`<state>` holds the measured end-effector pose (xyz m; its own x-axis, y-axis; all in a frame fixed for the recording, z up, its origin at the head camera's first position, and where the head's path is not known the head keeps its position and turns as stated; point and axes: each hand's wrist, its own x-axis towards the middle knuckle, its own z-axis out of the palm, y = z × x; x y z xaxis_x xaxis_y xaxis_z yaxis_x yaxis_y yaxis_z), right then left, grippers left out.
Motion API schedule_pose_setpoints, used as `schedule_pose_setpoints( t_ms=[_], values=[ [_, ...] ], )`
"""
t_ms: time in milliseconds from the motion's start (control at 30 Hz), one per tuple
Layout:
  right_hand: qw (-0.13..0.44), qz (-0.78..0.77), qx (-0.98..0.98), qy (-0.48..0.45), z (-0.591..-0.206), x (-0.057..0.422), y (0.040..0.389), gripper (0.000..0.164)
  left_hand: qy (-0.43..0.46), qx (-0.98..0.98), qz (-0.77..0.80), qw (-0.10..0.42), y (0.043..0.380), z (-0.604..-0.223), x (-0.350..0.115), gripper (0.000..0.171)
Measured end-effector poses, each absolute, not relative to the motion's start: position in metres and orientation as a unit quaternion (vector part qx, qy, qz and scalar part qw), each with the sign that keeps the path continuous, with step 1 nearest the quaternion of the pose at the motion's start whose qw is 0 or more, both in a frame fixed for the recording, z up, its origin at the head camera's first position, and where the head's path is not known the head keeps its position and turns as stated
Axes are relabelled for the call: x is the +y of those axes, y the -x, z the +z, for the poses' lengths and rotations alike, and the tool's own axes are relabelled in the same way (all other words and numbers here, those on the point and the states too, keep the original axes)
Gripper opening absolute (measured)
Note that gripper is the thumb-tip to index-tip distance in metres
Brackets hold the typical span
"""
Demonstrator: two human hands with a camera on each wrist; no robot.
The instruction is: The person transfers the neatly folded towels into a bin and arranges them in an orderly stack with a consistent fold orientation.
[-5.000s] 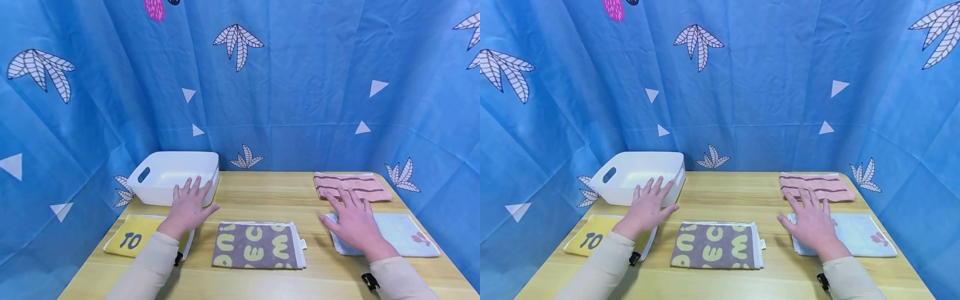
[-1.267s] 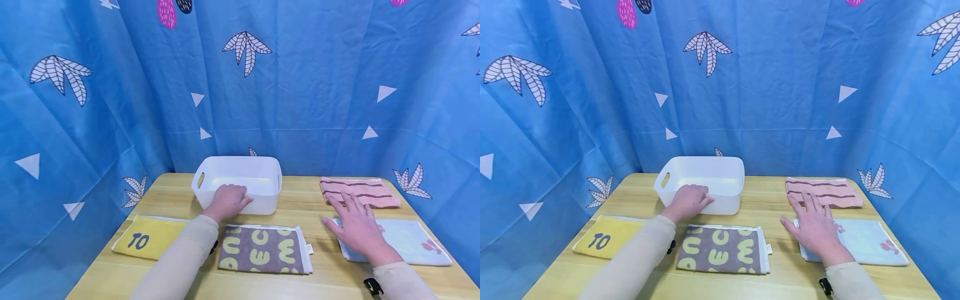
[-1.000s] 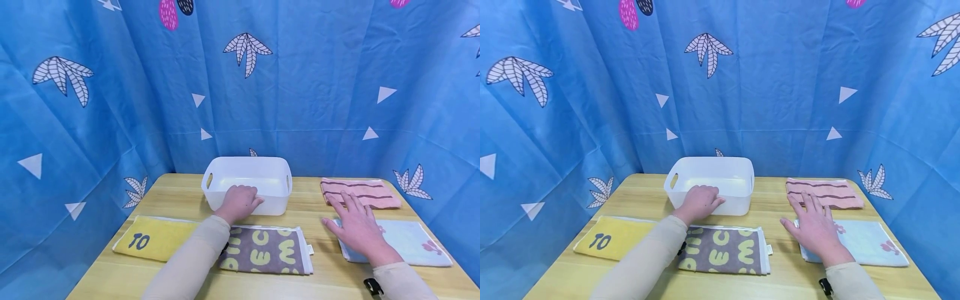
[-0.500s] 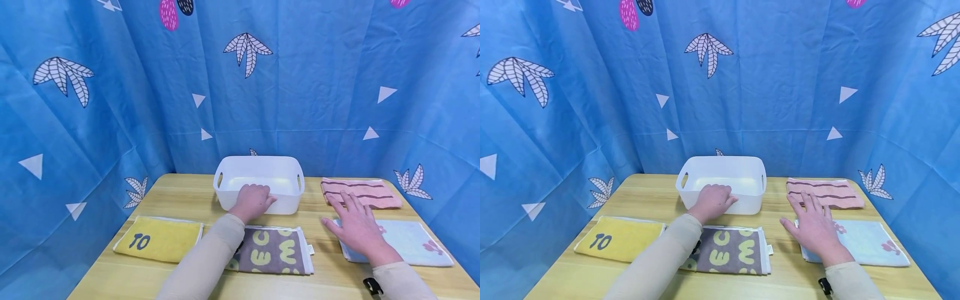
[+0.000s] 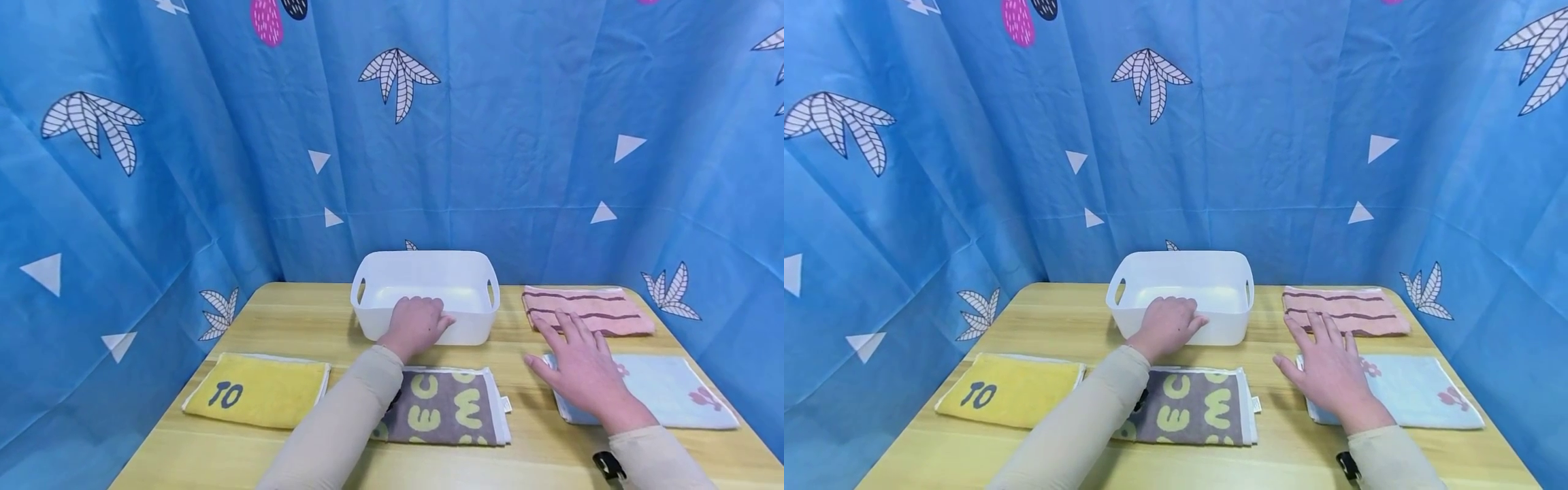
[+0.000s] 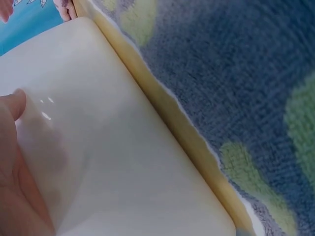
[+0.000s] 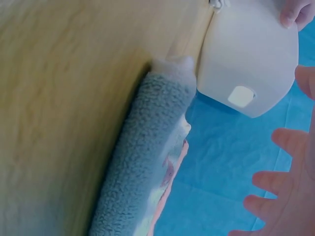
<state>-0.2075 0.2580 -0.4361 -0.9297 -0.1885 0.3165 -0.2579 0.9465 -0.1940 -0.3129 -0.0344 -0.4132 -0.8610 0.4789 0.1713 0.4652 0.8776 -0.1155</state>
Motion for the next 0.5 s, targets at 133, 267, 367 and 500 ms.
schedule_pose_setpoints(
  t_ms=[133,267,367,500],
  values=[
    [0.146,0.117,-0.976,-0.113,-0.4339,0.2574,0.2077,0.079,0.245,-0.963,0.039,0.102,0.3147,-0.4126,-0.0343,0.044],
    [0.140,0.115,-0.977,-0.113,-0.4333,0.2549,0.2069,0.078,0.249,-0.962,0.041,0.105,0.3144,-0.4140,-0.0349,0.044],
    [0.137,0.118,-0.977,-0.114,-0.4335,0.2537,0.2062,0.078,0.255,-0.960,0.042,0.110,0.3122,-0.4150,-0.0362,0.043],
    [0.134,0.122,-0.977,-0.112,-0.4340,0.2541,0.2065,0.079,0.265,-0.956,0.038,0.117,0.3087,-0.4135,-0.0387,0.040]
  ],
)
